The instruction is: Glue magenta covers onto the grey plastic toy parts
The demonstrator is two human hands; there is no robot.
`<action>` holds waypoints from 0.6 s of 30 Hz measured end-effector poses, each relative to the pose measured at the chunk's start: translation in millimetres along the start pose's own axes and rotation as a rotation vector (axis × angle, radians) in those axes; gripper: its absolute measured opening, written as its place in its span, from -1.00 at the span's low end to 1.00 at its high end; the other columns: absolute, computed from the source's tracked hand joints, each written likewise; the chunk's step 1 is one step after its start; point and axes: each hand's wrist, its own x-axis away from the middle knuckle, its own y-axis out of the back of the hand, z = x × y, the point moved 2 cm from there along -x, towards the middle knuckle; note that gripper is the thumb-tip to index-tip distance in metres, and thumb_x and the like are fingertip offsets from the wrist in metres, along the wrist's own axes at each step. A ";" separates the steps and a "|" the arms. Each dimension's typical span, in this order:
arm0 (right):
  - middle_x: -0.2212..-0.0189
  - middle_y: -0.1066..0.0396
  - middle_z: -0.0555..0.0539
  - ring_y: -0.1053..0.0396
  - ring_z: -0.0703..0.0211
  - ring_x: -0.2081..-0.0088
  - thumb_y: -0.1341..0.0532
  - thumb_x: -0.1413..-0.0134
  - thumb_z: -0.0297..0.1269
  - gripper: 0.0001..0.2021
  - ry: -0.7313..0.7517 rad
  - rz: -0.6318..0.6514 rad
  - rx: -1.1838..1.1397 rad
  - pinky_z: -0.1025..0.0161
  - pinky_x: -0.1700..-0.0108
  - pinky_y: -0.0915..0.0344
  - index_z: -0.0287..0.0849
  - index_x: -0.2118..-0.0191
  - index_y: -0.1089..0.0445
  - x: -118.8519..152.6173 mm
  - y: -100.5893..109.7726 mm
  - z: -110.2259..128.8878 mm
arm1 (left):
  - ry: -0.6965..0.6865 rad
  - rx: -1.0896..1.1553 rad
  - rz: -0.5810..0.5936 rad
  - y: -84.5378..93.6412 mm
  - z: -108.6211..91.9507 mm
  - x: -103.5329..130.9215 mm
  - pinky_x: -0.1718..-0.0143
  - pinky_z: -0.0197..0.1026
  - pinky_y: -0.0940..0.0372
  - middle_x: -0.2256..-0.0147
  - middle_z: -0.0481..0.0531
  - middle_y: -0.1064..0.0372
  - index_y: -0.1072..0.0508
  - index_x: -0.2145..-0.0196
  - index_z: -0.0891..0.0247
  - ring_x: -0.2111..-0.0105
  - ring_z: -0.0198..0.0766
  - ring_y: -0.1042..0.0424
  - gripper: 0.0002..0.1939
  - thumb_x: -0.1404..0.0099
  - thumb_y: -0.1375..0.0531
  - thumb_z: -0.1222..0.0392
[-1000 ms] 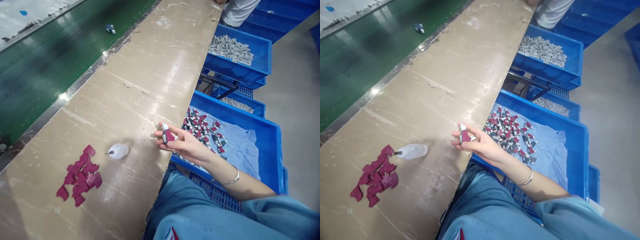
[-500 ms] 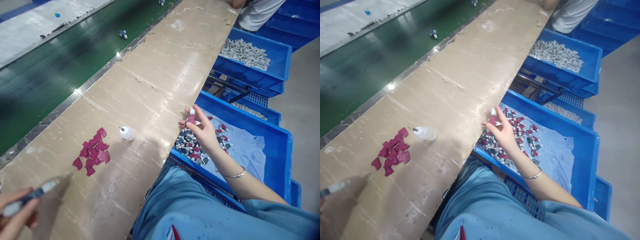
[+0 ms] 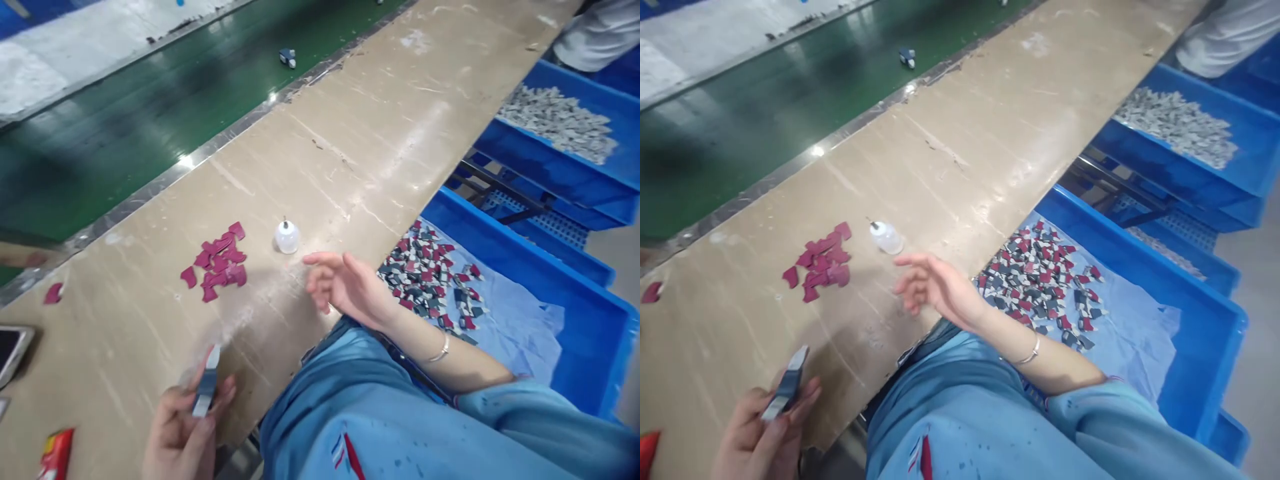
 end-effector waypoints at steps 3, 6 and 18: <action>0.37 -0.56 -0.03 -0.31 0.28 0.51 -0.32 -0.28 0.34 -0.40 -0.367 0.132 -0.434 0.33 0.51 -0.32 -0.18 0.03 -0.54 -27.6 -37.9 -14.3 | -0.132 -0.009 -0.101 -22.5 4.3 3.0 0.21 -0.28 -0.68 0.07 0.04 -0.75 -0.46 0.49 0.22 0.25 -0.19 -0.76 -0.49 0.00 -0.71 0.04; 0.47 -0.44 0.09 -0.17 0.39 0.57 -0.34 -0.38 0.19 -0.53 -0.432 0.069 -0.665 0.45 0.58 -0.19 -0.21 0.12 -0.51 -52.4 -43.3 -12.4 | -0.277 -0.146 -0.155 -43.5 7.2 7.1 0.15 -0.37 -0.61 -0.14 0.13 -0.66 -0.39 0.47 0.21 -0.01 -0.17 -0.73 -0.53 -0.13 -0.63 0.11; 0.72 -0.25 0.19 0.05 0.41 0.74 -0.60 0.09 0.33 -0.42 0.078 -0.007 0.142 0.36 0.69 0.21 -0.07 0.32 -0.46 -22.8 -69.1 -24.3 | -0.215 -0.242 0.037 -60.8 4.0 6.7 0.25 -0.23 -0.59 -0.09 0.13 -0.71 -0.31 0.22 0.09 0.16 -0.15 -0.77 -0.66 -0.32 -0.46 0.15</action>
